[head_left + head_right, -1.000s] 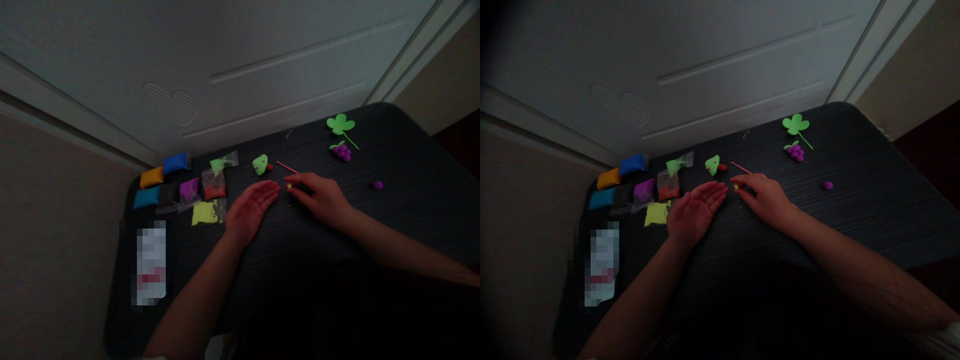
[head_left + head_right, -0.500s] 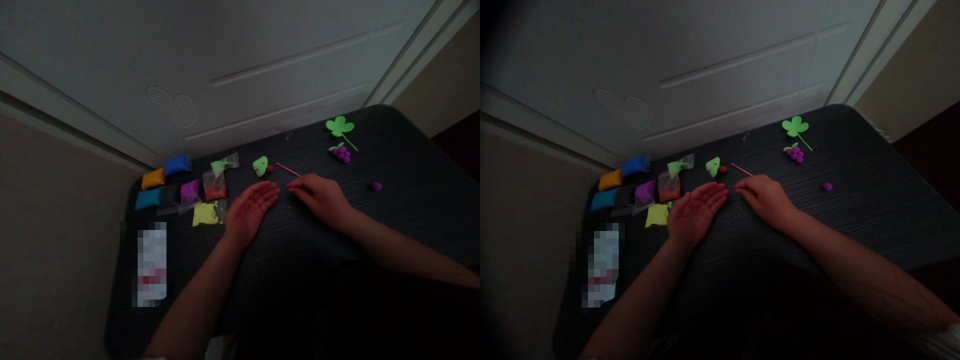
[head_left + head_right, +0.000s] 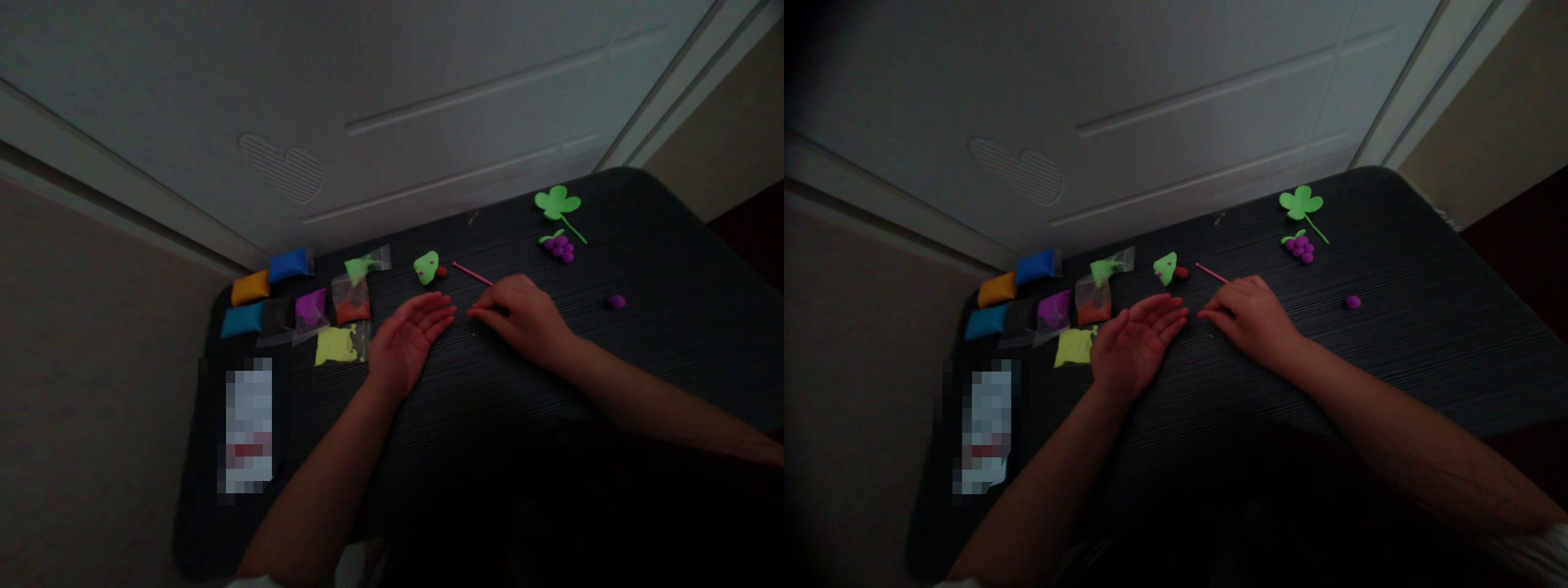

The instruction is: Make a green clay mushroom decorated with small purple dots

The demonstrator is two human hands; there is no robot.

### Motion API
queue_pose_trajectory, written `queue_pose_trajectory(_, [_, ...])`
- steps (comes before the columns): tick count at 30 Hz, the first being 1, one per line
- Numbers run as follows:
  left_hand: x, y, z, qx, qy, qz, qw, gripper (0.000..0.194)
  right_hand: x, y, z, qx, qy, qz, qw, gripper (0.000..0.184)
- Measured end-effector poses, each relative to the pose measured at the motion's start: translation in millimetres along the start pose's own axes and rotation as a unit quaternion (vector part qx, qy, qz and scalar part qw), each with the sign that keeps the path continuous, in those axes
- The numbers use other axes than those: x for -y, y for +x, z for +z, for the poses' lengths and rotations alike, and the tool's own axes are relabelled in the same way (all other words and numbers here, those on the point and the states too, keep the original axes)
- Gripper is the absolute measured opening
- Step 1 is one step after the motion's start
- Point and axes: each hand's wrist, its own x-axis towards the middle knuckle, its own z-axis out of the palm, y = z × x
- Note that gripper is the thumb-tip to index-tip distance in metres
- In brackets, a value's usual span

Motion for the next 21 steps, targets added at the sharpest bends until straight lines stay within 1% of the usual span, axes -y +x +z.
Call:
queue_pose_trajectory(2, [2, 0, -0.6, -0.009, 0.035, 0.014, 0.999, 0.034, -2, 0, 2, 0.022, -0.014, -0.001, 1.000, 0.015])
queue_pose_trajectory(4, [3, -1, 0.2, -0.020, 0.119, 0.034, 0.992, 0.028, -4, 1, 4, 0.044, -0.030, -0.005, 0.999, 0.016])
queue_pose_trajectory(5, [2, -2, 1.4, -0.024, 0.190, 0.047, 0.980, 0.025, -5, 0, 5, 0.050, -0.039, -0.007, 0.998, 0.017])
queue_pose_trajectory(6, [0, -4, 3.4, -0.025, 0.280, 0.066, 0.957, 0.023, -5, 0, 5, 0.053, -0.048, -0.009, 0.997, 0.018])
queue_pose_trajectory(7, [-2, -6, 5.8, -0.022, 0.381, 0.086, 0.920, 0.021, -6, 0, 5, 0.055, -0.058, -0.010, 0.997, 0.019])
queue_pose_trajectory(8, [-6, -8, 8.6, -0.014, 0.482, 0.112, 0.869, 0.020, -6, 0, 6, 0.057, -0.067, -0.012, 0.996, 0.021])
queue_pose_trajectory(9, [-9, -10, 11.4, 0.002, 0.570, 0.134, 0.811, 0.018, -6, 0, 6, 0.057, -0.075, -0.013, 0.995, 0.022])
queue_pose_trajectory(10, [-13, -13, 13.8, 0.021, 0.634, 0.147, 0.759, 0.017, -6, 0, 6, 0.057, -0.081, -0.016, 0.995, 0.022])
queue_pose_trajectory(11, [-15, -16, 15.6, 0.039, 0.678, 0.155, 0.717, 0.016, -6, 0, 7, 0.056, -0.086, -0.019, 0.995, 0.023])
queue_pose_trajectory(12, [-17, -19, 16.7, 0.055, 0.708, 0.160, 0.686, 0.016, -6, 0, 7, 0.054, -0.091, -0.021, 0.994, 0.023])
queue_pose_trajectory(13, [-17, -22, 16.9, 0.067, 0.729, 0.161, 0.662, 0.016, -6, 0, 8, 0.052, -0.094, -0.022, 0.994, 0.024])
queue_pose_trajectory(15, [-14, -28, 15.2, 0.079, 0.754, 0.159, 0.632, 0.016, -5, 1, 9, 0.048, -0.103, -0.023, 0.993, 0.026])
queue_pose_trajectory(17, [-8, -32, 12.1, 0.073, 0.771, 0.154, 0.613, 0.017, -5, 1, 11, 0.049, -0.118, -0.025, 0.991, 0.028])
queue_pose_trajectory(19, [-1, -34, 9.3, 0.055, 0.781, 0.151, 0.604, 0.017, -5, 2, 12, 0.052, -0.136, -0.025, 0.989, 0.029])
queue_pose_trajectory(21, [5, -35, 7.6, 0.035, 0.782, 0.156, 0.603, 0.017, -5, 2, 13, 0.057, -0.151, -0.023, 0.987, 0.029])
